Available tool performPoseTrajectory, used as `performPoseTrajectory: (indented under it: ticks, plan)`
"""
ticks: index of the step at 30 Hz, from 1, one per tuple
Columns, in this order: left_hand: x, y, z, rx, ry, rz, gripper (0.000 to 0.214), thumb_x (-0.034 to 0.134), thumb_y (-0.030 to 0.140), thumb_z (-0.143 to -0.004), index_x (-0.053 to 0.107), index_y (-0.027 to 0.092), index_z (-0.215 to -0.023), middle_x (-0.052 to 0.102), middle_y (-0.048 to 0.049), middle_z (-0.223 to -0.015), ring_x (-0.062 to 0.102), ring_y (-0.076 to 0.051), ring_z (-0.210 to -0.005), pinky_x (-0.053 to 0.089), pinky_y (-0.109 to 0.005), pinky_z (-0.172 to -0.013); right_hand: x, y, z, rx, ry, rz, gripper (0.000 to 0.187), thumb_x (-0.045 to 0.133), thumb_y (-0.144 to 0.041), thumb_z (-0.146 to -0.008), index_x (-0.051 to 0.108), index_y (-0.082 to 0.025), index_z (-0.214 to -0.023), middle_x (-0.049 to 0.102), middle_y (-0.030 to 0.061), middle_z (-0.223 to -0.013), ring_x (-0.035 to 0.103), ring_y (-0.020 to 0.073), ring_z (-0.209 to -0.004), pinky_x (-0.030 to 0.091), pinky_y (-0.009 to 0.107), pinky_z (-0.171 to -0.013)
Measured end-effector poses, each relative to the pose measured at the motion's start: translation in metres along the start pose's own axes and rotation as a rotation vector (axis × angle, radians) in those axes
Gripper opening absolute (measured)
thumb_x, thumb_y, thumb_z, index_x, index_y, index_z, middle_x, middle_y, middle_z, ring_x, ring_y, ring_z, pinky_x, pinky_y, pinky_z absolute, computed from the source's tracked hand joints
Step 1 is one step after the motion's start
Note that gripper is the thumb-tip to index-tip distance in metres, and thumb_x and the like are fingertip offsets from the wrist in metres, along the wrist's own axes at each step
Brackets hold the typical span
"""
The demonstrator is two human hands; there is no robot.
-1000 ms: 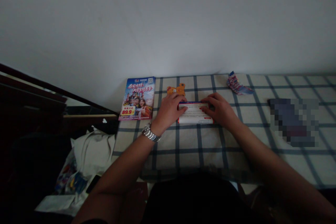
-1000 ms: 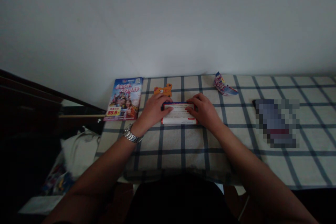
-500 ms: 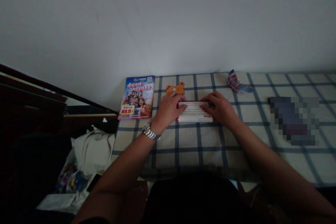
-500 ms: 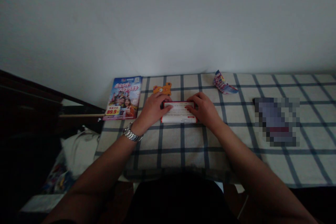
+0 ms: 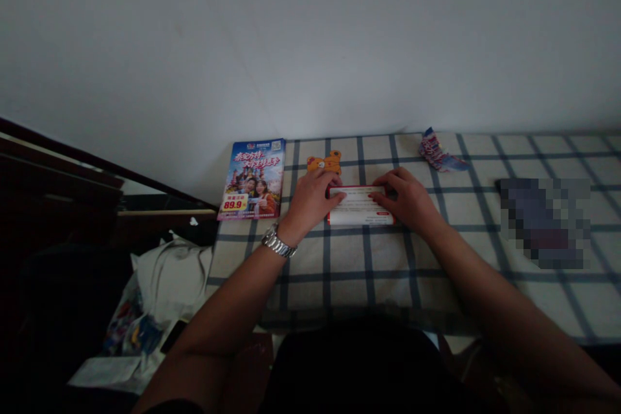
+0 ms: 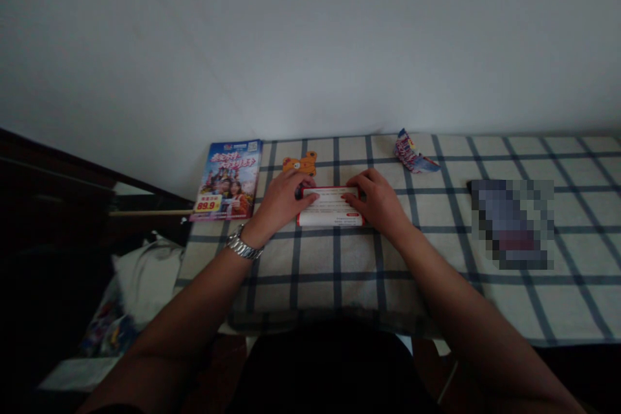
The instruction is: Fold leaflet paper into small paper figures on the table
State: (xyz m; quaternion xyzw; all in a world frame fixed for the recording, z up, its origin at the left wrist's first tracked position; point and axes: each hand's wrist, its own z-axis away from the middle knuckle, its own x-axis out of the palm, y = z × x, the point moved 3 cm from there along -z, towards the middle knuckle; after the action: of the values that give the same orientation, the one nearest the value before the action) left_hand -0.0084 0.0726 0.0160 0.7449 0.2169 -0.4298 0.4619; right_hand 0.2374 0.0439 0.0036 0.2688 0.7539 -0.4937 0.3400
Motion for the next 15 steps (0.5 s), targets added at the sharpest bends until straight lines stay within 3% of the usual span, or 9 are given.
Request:
performPoseTrajectory:
  ticks: [15]
  plan:
    - [-0.0016,0.0018,-0.0003,-0.01,0.006,-0.009,0.021,0.082,0.026,-0.087,0.067,0.023,-0.102,0.067,-0.0037,-0.108,0.063,-0.025,-0.103,0.051,-0.041,-0.093,0.0001,-0.0007,-0.0009,0.02,-0.012,0.017,0.016,0.074,-0.028,-0.092,0.073,-0.02,-0.106,0.062,0.0074,-0.102,0.063,0.0226,-0.085,0.054,0.038,-0.08]
